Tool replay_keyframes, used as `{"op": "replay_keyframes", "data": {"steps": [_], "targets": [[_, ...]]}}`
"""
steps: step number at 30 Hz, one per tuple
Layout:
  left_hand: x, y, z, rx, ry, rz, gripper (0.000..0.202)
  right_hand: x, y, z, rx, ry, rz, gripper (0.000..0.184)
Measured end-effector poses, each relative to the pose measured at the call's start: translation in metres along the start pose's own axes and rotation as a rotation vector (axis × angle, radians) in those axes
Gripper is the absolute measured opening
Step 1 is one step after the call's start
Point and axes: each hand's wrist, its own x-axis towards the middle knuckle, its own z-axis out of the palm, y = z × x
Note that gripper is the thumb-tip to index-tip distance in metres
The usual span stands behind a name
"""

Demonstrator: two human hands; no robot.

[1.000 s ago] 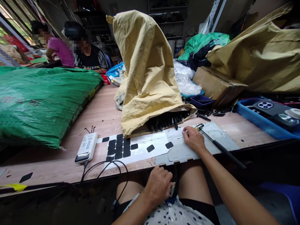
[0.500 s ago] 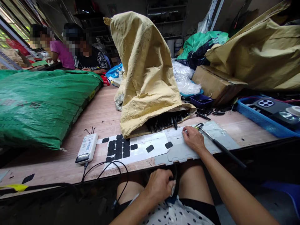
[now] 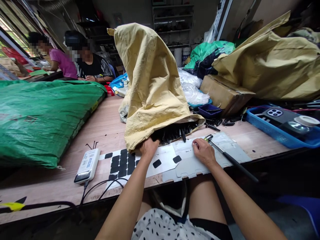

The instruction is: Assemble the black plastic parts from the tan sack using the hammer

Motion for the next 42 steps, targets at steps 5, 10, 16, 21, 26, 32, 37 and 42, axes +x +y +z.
{"op": "replay_keyframes", "data": {"steps": [5, 10, 16, 21, 26, 32, 37, 42], "targets": [[-0.047, -0.023, -0.002, -0.054, 0.101, 0.224, 0.016, -0.014, 0.014, -0.017, -0.275, 0.289, 0.232, 0.031], [-0.073, -0.036, 0.022, -0.256, -0.032, 0.544, 0.012, -0.024, 0.051, -0.035, -0.343, 0.064, 0.465, 0.033], [-0.069, -0.036, 0.034, -0.254, -0.066, 0.593, 0.013, -0.024, 0.036, -0.046, -0.099, 0.054, 0.372, 0.026], [-0.067, -0.039, 0.036, -0.301, -0.086, 0.545, 0.015, -0.038, -0.037, -0.043, 0.444, -0.025, 0.161, 0.027], [-0.066, -0.037, 0.04, -0.346, -0.073, 0.49, 0.018, -0.054, -0.087, -0.028, 0.525, -0.148, -0.02, 0.033], [-0.068, -0.034, 0.035, -0.317, -0.084, 0.466, 0.013, -0.062, -0.107, -0.022, 0.385, -0.109, -0.132, 0.04], [-0.068, -0.036, 0.036, -0.325, -0.082, 0.483, 0.009, -0.071, -0.107, -0.015, 0.259, -0.125, -0.14, 0.042], [-0.067, -0.038, 0.038, -0.345, -0.078, 0.498, 0.012, -0.066, -0.099, -0.015, 0.334, -0.089, -0.122, 0.041]]}}
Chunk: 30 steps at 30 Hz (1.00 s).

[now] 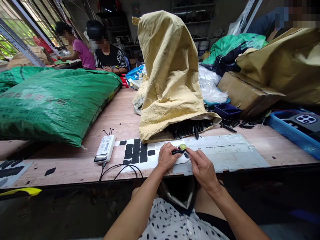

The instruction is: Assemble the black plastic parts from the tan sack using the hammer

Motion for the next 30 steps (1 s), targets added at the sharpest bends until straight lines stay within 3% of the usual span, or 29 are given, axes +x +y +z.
{"op": "replay_keyframes", "data": {"steps": [3, 8, 10, 15, 19, 22, 25, 30], "targets": [[0.0, -0.001, 0.001, 0.0, 0.007, 0.006, 0.013, 0.001, 0.002, -0.004, 0.02, 0.053, 0.007, 0.042], [0.0, 0.0, 0.001, 0.013, 0.025, 0.006, 0.014, -0.002, 0.006, -0.004, -0.069, -0.05, 0.022, 0.041], [-0.001, 0.0, 0.001, 0.013, 0.021, 0.007, 0.014, 0.001, 0.013, -0.009, -0.095, 0.003, 0.041, 0.04], [-0.002, 0.002, -0.001, 0.027, 0.015, 0.015, 0.016, 0.019, 0.056, -0.042, -0.341, 0.203, 0.187, 0.034], [-0.002, 0.002, -0.001, 0.043, 0.019, 0.027, 0.022, 0.029, 0.109, -0.066, -0.606, 0.227, 0.357, 0.029], [-0.002, 0.002, -0.001, 0.036, 0.018, 0.023, 0.02, 0.029, 0.138, -0.071, -0.72, 0.191, 0.404, 0.03], [-0.002, 0.001, -0.001, 0.026, 0.02, 0.025, 0.019, 0.027, 0.149, -0.067, -0.764, 0.199, 0.442, 0.03], [-0.001, -0.001, 0.0, 0.013, 0.023, 0.037, 0.017, 0.025, 0.148, -0.062, -0.762, 0.211, 0.46, 0.031]]}}
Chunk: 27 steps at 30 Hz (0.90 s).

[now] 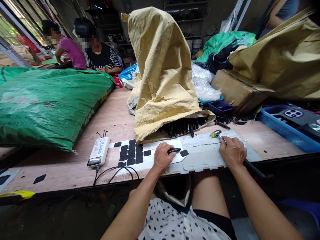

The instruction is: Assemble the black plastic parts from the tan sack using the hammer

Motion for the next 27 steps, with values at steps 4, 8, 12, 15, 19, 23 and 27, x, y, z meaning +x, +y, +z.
{"op": "replay_keyframes", "data": {"steps": [4, 8, 12, 15, 19, 23, 27], "targets": [[0.0002, -0.0028, 0.0001, -0.005, -0.019, 0.012, 0.016, -0.0008, 0.0, -0.0002, -0.017, 0.004, 0.008, 0.031], [0.0002, -0.0044, -0.0007, -0.001, -0.028, 0.025, 0.015, -0.0011, 0.0009, 0.0017, -0.026, 0.01, 0.008, 0.031], [0.0, -0.0047, -0.0014, 0.009, -0.037, 0.032, 0.016, -0.001, 0.001, 0.0021, -0.025, 0.01, 0.003, 0.032], [-0.0002, -0.0045, -0.0014, 0.015, -0.042, 0.034, 0.017, -0.001, 0.0008, 0.0016, -0.031, 0.011, 0.005, 0.032], [-0.0004, -0.0049, -0.0004, 0.014, -0.033, 0.045, 0.019, -0.0014, 0.0004, 0.0009, -0.034, 0.001, 0.012, 0.033], [-0.0006, -0.0056, 0.0001, 0.018, -0.033, 0.053, 0.021, -0.0014, 0.0004, 0.0008, -0.031, 0.001, 0.011, 0.034], [-0.0005, -0.005, -0.0008, 0.028, -0.046, 0.047, 0.022, -0.0012, 0.0013, 0.0021, -0.037, 0.003, 0.013, 0.033]]}}
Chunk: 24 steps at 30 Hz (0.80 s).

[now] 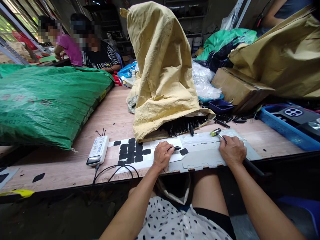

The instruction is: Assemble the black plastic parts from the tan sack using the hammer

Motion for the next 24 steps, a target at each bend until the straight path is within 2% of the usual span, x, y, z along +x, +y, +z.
{"op": "replay_keyframes", "data": {"steps": [9, 13, 15, 16, 19, 21, 24], "targets": [[0.002, 0.007, -0.007, 0.029, -0.046, -0.008, 0.033, 0.002, -0.001, -0.001, -0.001, -0.022, 0.003, 0.032], [-0.009, 0.022, -0.019, 0.046, -0.03, 0.047, 0.036, 0.002, -0.002, -0.002, 0.014, -0.03, -0.001, 0.032], [-0.027, 0.034, -0.026, 0.032, -0.058, 0.117, 0.035, 0.002, -0.001, -0.001, 0.015, -0.019, -0.006, 0.032], [-0.039, 0.039, -0.028, 0.008, -0.108, 0.148, 0.036, 0.002, -0.001, 0.0, 0.013, -0.013, -0.008, 0.032], [-0.084, 0.047, -0.02, -0.081, -0.331, 0.169, 0.034, 0.001, 0.0, 0.002, 0.004, 0.001, -0.009, 0.033], [-0.113, 0.041, -0.004, -0.066, -0.4, 0.086, 0.029, 0.001, -0.001, 0.002, 0.002, 0.003, -0.009, 0.033], [-0.141, 0.02, 0.025, 0.022, -0.38, -0.145, 0.025, 0.001, -0.002, 0.0, 0.007, -0.001, -0.012, 0.033]]}}
